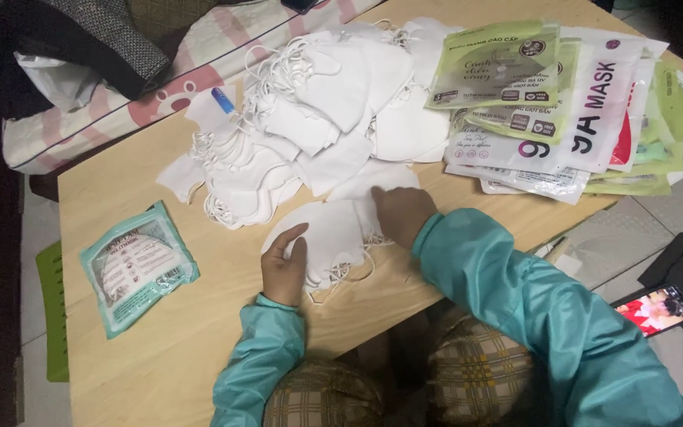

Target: Sorting and stacking white face masks on a low table.

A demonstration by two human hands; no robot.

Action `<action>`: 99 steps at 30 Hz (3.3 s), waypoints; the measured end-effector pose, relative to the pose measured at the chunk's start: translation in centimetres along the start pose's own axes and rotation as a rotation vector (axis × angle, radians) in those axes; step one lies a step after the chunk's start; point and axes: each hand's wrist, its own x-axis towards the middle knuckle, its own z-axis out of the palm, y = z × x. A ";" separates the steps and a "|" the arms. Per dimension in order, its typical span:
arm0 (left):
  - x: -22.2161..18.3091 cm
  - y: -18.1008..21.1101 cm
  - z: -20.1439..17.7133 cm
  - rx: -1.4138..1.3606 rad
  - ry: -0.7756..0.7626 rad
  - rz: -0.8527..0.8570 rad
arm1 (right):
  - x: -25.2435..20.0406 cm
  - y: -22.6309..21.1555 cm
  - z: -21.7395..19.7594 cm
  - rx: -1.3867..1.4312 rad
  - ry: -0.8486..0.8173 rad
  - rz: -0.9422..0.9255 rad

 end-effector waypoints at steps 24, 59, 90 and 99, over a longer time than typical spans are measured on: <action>-0.3 0.8 1.6 -0.008 0.069 -0.006 | 1.8 -4.4 -0.8 0.088 -0.033 0.018; -1.4 4.1 2.3 -0.316 -0.009 -0.179 | -4.2 -9.8 -5.0 0.518 -0.138 -0.331; -0.8 1.4 1.9 -0.304 -0.052 -0.100 | 0.6 -7.2 0.2 0.719 0.377 -0.214; 0.0 1.7 1.6 -0.206 0.059 -0.077 | -1.5 -7.2 -1.9 0.289 -0.025 -0.291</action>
